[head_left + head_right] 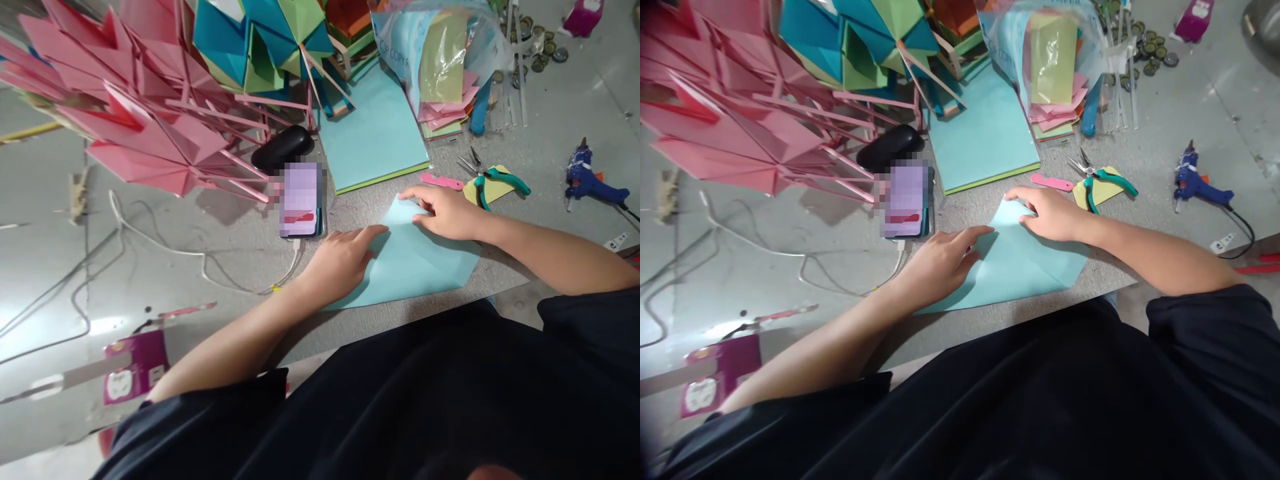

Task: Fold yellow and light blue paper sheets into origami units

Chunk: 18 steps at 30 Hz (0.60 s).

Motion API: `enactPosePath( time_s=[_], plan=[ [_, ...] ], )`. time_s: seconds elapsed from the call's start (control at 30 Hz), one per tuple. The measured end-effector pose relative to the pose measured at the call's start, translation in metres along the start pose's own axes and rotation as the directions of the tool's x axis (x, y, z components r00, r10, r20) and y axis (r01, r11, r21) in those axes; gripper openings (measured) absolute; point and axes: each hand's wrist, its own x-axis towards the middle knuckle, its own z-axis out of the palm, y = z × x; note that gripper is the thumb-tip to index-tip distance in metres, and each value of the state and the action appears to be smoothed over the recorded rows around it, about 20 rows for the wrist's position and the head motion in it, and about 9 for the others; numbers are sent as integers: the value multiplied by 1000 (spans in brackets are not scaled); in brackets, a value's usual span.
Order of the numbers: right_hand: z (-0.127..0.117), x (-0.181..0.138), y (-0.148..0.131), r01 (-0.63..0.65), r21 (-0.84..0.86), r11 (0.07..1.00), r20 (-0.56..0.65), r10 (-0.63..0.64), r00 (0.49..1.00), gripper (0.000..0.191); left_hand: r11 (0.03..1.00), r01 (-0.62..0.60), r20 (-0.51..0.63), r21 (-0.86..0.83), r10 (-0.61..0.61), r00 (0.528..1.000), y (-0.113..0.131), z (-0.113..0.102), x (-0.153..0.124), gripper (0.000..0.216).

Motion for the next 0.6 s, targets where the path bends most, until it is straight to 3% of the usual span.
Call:
enactPosePath(
  time_s=[0.2, 0.33, 0.47, 0.53, 0.6],
  plan=[
    [-11, -6, -9, -132, -157, 979, 201, 162, 966, 69, 987, -1, -82, 160, 14, 997, 0, 8, 1, 58],
    [-19, -8, -16, -179, -209, 961, 219, 224, 950, 68, 977, -4, -191, 214, 46, 980, 5, 13, 6, 69],
    [-28, -7, -23, -357, -134, 925, 375, 380, 845, 76, 975, -90, -212, 205, 134, 968, 9, 23, 13, 64],
    [-31, -4, -21, -379, -102, 920, 418, 385, 823, 63, 973, -107, -239, 204, 156, 958, 9, 28, 15, 55],
    [-28, 0, -15, -267, -60, 962, 347, 271, 898, 37, 972, -129, -286, 196, 183, 941, 8, 32, 15, 46]
  ],
)
